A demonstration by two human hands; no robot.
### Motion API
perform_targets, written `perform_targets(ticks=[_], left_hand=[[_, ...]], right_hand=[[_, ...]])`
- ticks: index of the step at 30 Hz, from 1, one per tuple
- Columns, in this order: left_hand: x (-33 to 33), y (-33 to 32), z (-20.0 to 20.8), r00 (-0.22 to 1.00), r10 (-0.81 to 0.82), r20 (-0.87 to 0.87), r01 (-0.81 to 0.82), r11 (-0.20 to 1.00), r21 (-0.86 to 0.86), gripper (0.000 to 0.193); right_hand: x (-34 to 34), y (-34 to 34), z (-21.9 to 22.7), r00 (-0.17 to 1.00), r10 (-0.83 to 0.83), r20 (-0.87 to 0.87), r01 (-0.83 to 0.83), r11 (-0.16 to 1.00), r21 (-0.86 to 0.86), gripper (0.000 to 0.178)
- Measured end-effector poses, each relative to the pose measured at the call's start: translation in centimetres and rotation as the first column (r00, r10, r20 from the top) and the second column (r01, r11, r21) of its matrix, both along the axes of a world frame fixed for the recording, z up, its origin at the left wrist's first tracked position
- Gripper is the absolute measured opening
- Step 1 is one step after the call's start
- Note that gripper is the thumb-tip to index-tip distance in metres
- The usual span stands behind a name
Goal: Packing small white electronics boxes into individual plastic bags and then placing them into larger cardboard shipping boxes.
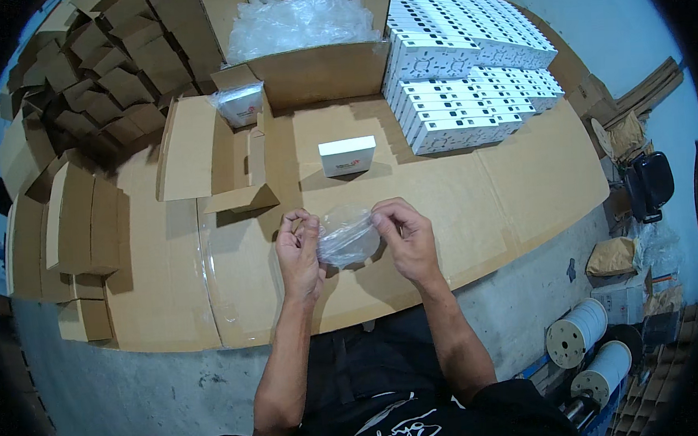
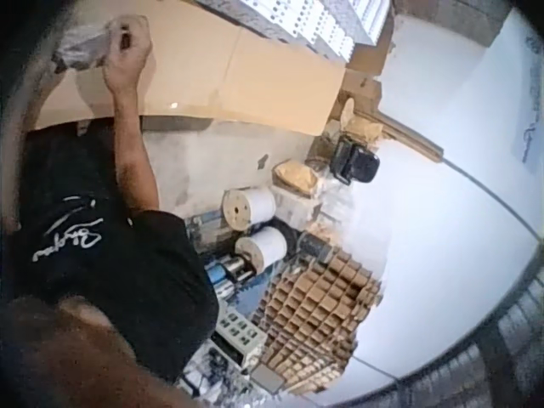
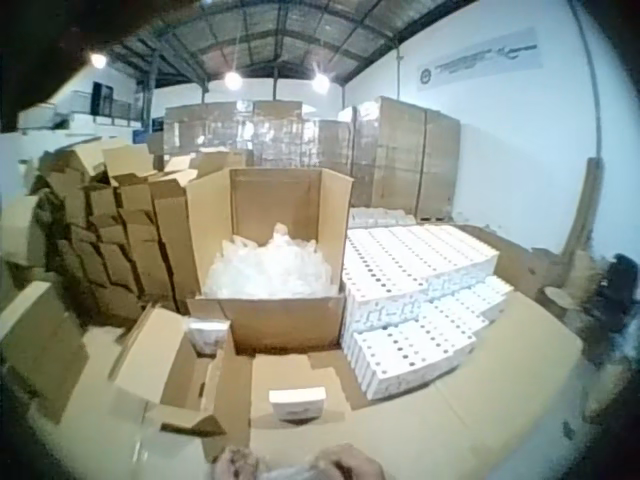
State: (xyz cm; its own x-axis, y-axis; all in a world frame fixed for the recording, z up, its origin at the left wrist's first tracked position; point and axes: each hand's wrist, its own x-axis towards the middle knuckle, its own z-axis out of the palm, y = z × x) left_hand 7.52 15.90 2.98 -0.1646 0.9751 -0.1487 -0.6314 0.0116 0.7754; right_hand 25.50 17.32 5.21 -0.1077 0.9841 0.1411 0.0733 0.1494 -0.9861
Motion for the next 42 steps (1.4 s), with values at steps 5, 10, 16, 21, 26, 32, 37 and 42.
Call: perform_targets(ticks=[5,10,16,21,26,32,37,42], left_hand=[[0.3,0.1,0.8,0.997,0.071,-0.021,-0.071,0.997,0.003,0.015],[-0.1,0.0,0.2,0.997,-0.021,-0.074,0.026,0.998,0.058,0.020],[1.2,-0.7,3.0,0.990,-0.079,0.114,0.080,0.997,0.002,0.026],[-0.1,-0.7,-0.1,0.953,-0.286,-0.101,0.291,0.956,0.040,0.024],[1.0,-0.5,1.2,0.987,-0.076,-0.140,0.095,0.986,0.138,0.014],[-0.4,-0.8,0.4,0.962,-0.183,-0.203,0.200,0.978,0.067,0.012],[-1.2,-1.0,0.3,0.992,-0.120,0.037,0.116,0.989,0.093,0.021],[-0.7,-0.7,1.6,0.997,-0.074,0.022,0.069,0.984,0.164,0.021]], right_hand=[[0.6,0.0,0.8,0.985,-0.069,-0.161,0.069,0.998,-0.004,0.017],[-0.4,0.3,5.2,0.850,0.017,0.526,-0.326,0.802,0.501,0.023],[1.3,1.2,3.7,0.939,0.256,0.229,-0.253,0.967,-0.044,0.012],[2.1,1.5,0.9,0.989,0.131,-0.069,-0.134,0.991,-0.032,0.011],[2.1,0.5,1.2,0.982,0.163,-0.098,-0.174,0.978,-0.116,0.008],[2.7,0.6,0.2,0.993,0.077,-0.088,-0.081,0.996,-0.041,0.006],[3.3,1.1,0.4,0.966,0.053,-0.253,-0.061,0.998,-0.022,0.004],[3.4,1.1,1.1,0.966,0.092,-0.241,-0.089,0.996,0.021,0.004]])
